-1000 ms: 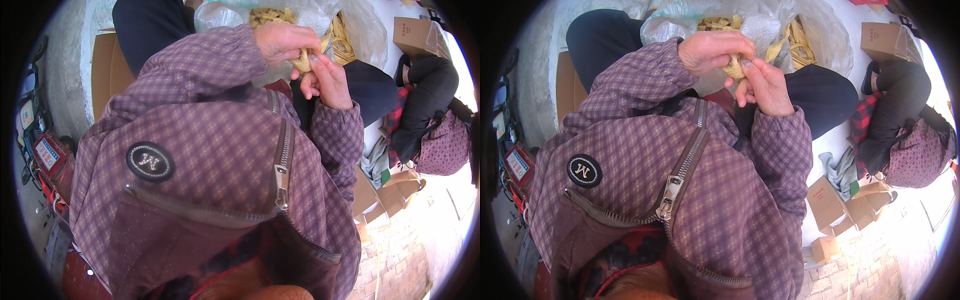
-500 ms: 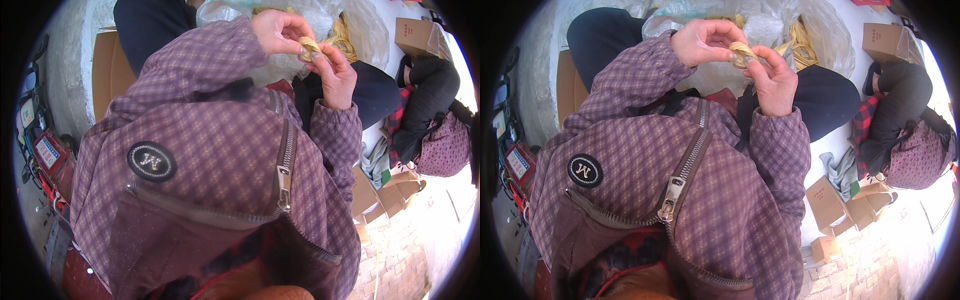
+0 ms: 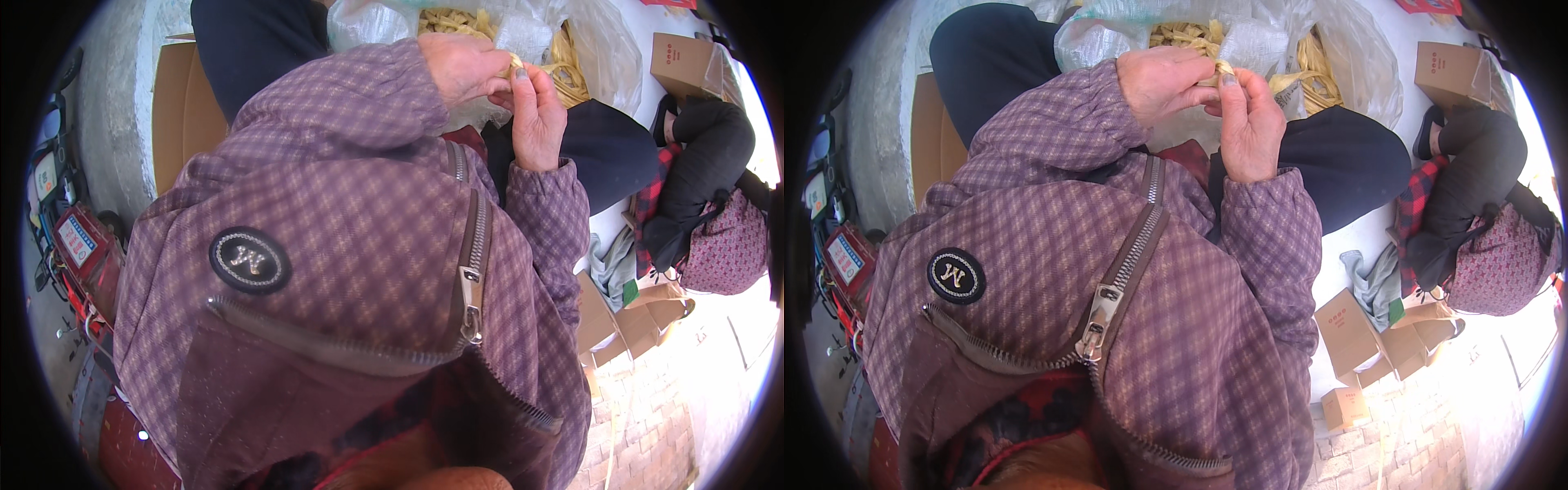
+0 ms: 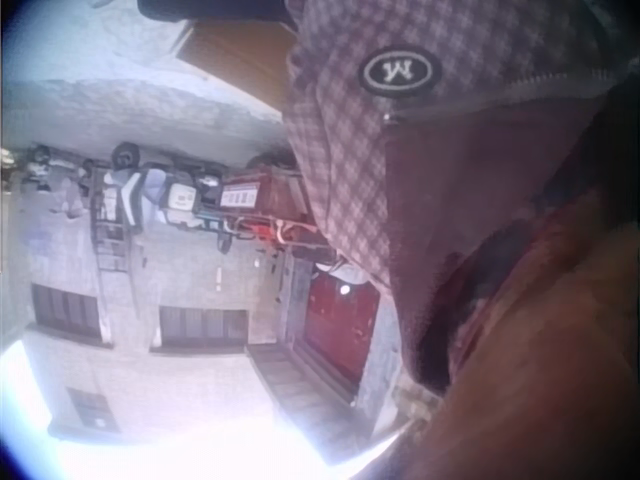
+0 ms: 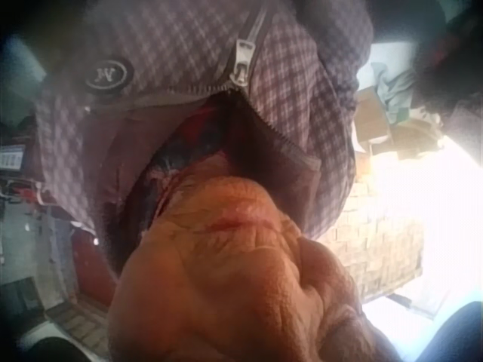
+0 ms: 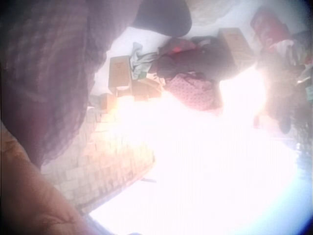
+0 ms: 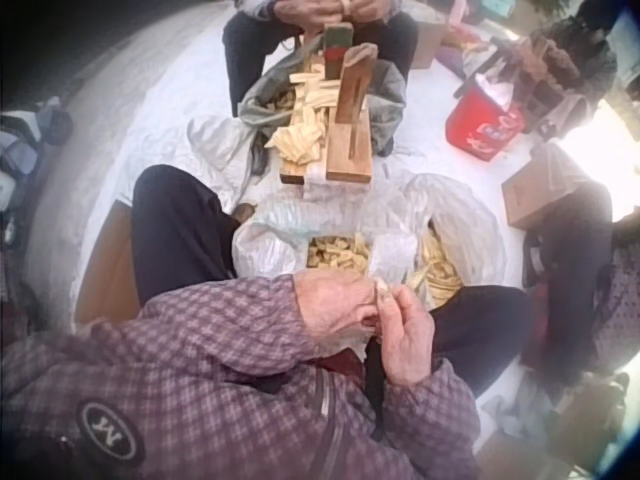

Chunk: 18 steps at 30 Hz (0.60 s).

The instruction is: The person sits on the floor and repeatedly picks up flat, light-colored strips from a plastic bag, folds and twists them into small bundles, and places them into a clear plastic bag. The process is repetitive and focused on manual assembly of the craft items.

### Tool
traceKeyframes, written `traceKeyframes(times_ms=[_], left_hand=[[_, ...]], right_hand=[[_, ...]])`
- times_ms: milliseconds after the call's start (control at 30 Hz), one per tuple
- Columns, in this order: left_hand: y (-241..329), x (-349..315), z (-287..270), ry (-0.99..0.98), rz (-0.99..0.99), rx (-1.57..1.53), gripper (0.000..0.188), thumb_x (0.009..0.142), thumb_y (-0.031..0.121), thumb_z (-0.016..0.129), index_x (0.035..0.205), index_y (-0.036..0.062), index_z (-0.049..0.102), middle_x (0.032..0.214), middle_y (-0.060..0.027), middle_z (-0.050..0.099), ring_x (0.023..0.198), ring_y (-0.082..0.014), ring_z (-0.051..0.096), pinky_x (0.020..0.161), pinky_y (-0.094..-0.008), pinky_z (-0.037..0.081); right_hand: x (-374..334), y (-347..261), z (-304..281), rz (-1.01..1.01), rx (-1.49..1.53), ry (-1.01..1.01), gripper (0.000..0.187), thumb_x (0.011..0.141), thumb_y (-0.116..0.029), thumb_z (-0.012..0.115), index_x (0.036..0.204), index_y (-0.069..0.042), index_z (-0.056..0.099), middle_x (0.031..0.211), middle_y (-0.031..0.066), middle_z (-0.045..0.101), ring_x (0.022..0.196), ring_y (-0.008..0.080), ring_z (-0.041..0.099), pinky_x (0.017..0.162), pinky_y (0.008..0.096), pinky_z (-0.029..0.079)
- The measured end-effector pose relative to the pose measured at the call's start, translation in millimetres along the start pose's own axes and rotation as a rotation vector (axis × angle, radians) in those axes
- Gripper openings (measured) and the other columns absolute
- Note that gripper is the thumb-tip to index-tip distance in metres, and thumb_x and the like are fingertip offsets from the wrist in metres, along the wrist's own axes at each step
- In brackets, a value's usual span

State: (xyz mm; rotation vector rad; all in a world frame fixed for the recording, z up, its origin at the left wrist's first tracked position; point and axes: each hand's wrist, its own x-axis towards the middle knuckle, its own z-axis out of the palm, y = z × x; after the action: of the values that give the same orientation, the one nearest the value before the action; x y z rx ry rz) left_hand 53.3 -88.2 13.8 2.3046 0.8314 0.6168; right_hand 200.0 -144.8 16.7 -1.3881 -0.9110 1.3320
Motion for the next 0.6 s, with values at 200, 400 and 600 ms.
traceKeyframes(times_ms=[200,400,600], left_hand=[[-3,4,-15,-0.105,-0.567,-1.157,0.029,0.088,0.025,0.054,0.066,0.0070,0.049,0.051,0.0020,0.040,0.046,-0.0074,0.038,0.045,-0.0223,0.029],[-3,-9,-24,-0.079,-0.834,-1.799,0.039,0.092,0.027,0.044,0.057,0.0135,0.037,0.043,0.0044,0.032,0.038,-0.0068,0.023,0.039,-0.0233,0.021],[10,-15,-27,-0.029,-0.687,-1.360,0.021,0.090,0.029,0.050,0.090,0.0081,0.051,0.065,-0.0004,0.049,0.048,-0.0056,0.039,0.043,-0.0206,0.030]], right_hand=[[-13,-33,-16,0.094,-0.109,-0.107,0.017,0.086,-0.011,0.058,0.095,0.003,0.057,0.068,0.0010,0.056,0.051,0.0038,0.047,0.046,0.0172,0.037],[-42,-31,-30,0.018,-0.283,-0.068,0.011,0.086,-0.009,0.058,0.092,-0.002,0.063,0.059,-0.0042,0.050,0.046,0.0004,0.039,0.041,0.0157,0.028],[-51,-29,-26,-0.092,-0.233,0.043,0.012,0.084,-0.004,0.058,0.094,0.000,0.063,0.063,-0.0020,0.052,0.047,0.0021,0.042,0.042,0.0171,0.032]])
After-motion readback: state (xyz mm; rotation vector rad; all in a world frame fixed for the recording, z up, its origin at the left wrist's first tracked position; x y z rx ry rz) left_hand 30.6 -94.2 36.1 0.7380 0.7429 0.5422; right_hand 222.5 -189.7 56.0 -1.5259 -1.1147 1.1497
